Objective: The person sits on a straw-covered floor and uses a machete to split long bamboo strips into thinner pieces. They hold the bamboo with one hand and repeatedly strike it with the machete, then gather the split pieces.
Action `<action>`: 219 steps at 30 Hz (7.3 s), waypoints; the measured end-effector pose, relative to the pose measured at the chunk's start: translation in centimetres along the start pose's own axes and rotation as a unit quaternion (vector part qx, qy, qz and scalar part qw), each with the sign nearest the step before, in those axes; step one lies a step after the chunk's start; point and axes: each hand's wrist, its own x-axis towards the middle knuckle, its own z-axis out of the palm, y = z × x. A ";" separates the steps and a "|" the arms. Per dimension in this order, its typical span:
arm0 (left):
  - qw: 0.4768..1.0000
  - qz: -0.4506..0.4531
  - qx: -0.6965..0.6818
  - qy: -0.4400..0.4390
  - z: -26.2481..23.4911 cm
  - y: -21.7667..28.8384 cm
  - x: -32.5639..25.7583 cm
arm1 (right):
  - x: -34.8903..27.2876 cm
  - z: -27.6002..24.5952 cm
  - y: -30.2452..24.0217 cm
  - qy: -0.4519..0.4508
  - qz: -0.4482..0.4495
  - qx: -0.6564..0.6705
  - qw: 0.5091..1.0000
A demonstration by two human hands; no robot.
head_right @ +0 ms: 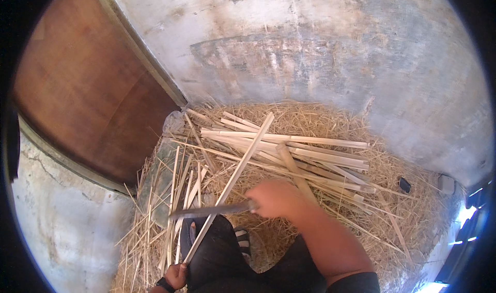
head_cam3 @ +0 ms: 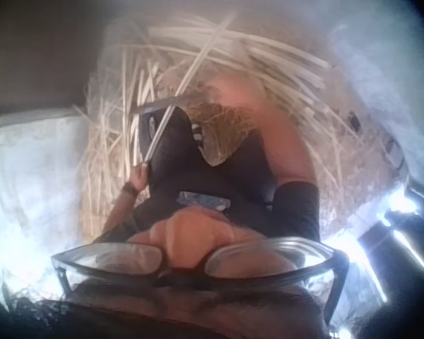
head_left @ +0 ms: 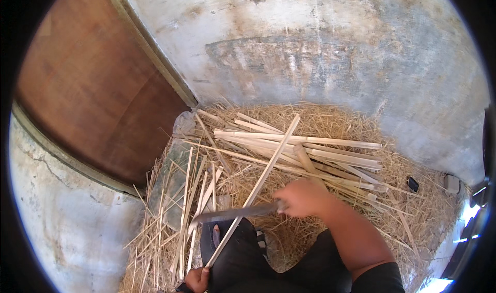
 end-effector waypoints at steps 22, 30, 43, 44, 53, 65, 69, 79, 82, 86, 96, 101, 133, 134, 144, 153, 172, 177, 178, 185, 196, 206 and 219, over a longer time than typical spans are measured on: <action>1.000 0.018 -0.007 0.012 -0.6 1.6 0.6 | 0.2 -0.6 6.3 0.127 0.171 0.120 0.970; 0.999 0.029 -0.019 -0.010 -0.1 0.2 0.3 | -0.2 0.0 1.4 0.006 0.014 0.019 1.000; 0.999 0.006 0.028 0.021 -0.2 1.0 0.2 | 0.4 0.1 -0.7 0.018 0.023 -0.048 0.998; 0.998 0.021 0.046 0.027 0.0 0.2 0.1 | 0.3 0.2 0.9 0.027 0.017 -0.024 0.999; 0.999 0.018 -0.044 0.011 0.0 0.7 0.2 | 0.3 0.0 -0.1 0.045 0.084 0.033 0.995; 0.998 0.011 -0.062 0.023 0.4 1.0 0.7 | -0.9 -0.9 4.4 0.123 0.164 0.117 0.972; 0.997 -0.008 -0.070 -0.008 0.2 0.5 0.8 | -0.6 -0.1 -0.2 0.047 0.039 -0.045 0.997; 0.997 0.038 -0.063 0.008 0.1 0.1 0.9 | -0.6 -2.0 4.4 0.185 0.166 0.035 0.968; 0.994 0.040 -0.099 -0.026 -0.2 0.7 1.2 | -0.6 -0.2 2.4 0.141 0.077 -0.001 0.987; 0.993 0.044 -0.104 -0.020 -0.3 0.9 0.9 | -0.4 -0.6 -1.1 0.075 0.022 -0.053 0.995; 0.995 -0.033 -0.086 -0.028 -0.5 0.7 1.0 | 0.1 0.2 4.4 0.160 0.121 0.053 0.978; 0.999 0.013 -0.045 -0.001 0.1 -0.5 0.4 | -0.1 -0.9 -2.1 0.004 0.018 -0.038 0.999; 0.992 0.051 0.075 0.089 1.3 0.3 0.4 | -0.1 -1.0 6.9 0.122 0.177 0.119 0.969; 0.993 0.048 0.059 0.086 1.4 0.5 0.5 | -0.2 -1.5 8.8 0.159 0.237 0.132 0.949; 0.999 0.014 0.033 0.037 0.6 -0.4 0.1 | 0.5 0.7 0.2 0.002 0.026 -0.044 0.999; 0.998 0.001 -0.011 0.057 0.7 0.3 0.1 | 0.6 0.5 8.0 0.122 0.167 0.123 0.971; 0.999 0.006 -0.010 0.045 0.7 -0.9 -0.4 | 0.3 0.8 3.2 0.126 0.014 -0.045 0.991; 0.999 -0.002 -0.043 -0.012 -0.3 -1.2 -0.4 | 0.3 0.2 4.6 0.163 0.062 0.010 0.985; 0.998 -0.009 -0.056 -0.022 -0.4 -1.2 -0.4 | 0.5 0.5 6.6 0.203 0.106 0.054 0.972; 0.997 -0.007 -0.063 -0.037 -0.7 -1.0 0.0 | -0.2 0.2 5.7 0.210 0.108 0.075 0.969; 0.997 0.004 -0.073 -0.026 -0.8 0.0 1.1 | -0.2 -1.2 7.6 0.264 0.170 0.058 0.948; 0.994 -0.011 -0.093 -0.059 -0.8 -1.8 1.0 | 1.1 0.1 0.3 0.050 -0.027 -0.066 0.996; 0.989 -0.025 -0.135 -0.050 -0.2 -1.0 1.3 | -0.7 -0.2 3.7 0.084 0.038 0.026 0.995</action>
